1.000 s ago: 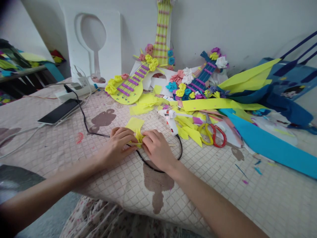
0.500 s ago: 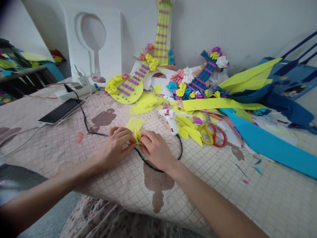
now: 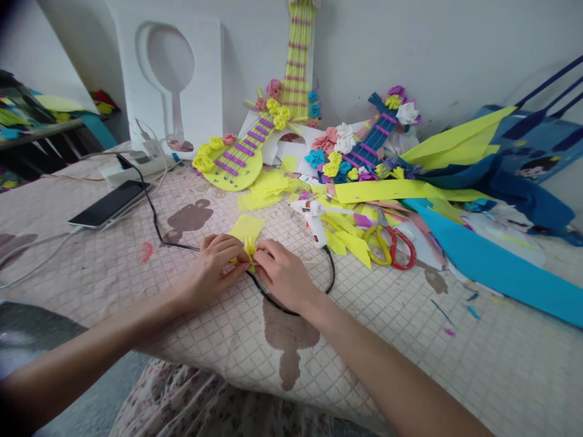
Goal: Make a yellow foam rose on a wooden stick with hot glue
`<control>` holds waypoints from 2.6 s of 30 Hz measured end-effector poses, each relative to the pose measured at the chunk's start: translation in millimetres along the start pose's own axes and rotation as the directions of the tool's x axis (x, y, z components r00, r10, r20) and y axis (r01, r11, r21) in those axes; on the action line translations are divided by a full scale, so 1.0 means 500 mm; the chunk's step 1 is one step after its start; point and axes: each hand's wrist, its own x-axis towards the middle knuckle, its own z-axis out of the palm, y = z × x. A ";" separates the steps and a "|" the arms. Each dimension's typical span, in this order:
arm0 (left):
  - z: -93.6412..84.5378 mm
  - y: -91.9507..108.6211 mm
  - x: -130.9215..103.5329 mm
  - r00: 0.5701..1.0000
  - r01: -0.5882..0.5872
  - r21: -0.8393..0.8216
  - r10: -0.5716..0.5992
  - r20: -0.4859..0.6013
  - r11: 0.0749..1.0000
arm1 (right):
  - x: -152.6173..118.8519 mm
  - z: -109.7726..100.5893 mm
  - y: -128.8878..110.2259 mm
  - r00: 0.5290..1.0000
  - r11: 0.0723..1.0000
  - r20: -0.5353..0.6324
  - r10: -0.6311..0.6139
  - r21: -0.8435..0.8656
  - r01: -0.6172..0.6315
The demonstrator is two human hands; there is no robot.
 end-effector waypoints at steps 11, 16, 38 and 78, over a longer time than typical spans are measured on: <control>0.003 -0.002 0.001 0.999 0.038 -0.009 -0.038 -0.031 0.999 | 0.005 0.000 -0.016 0.989 0.998 -0.138 -0.049 -0.054 0.042; 0.007 -0.002 -0.001 0.999 0.031 -0.015 -0.032 -0.024 0.999 | 0.006 0.011 -0.018 0.988 0.997 -0.146 -0.052 -0.069 0.042; -0.001 -0.003 0.001 0.999 0.032 -0.070 -0.031 0.013 0.997 | 0.004 0.005 -0.013 0.995 1.000 -0.103 -0.005 -0.031 0.002; 0.001 -0.012 -0.012 0.988 -0.153 0.081 0.156 -0.021 0.985 | 0.004 -0.001 -0.017 0.998 0.994 -0.042 -0.046 -0.100 0.042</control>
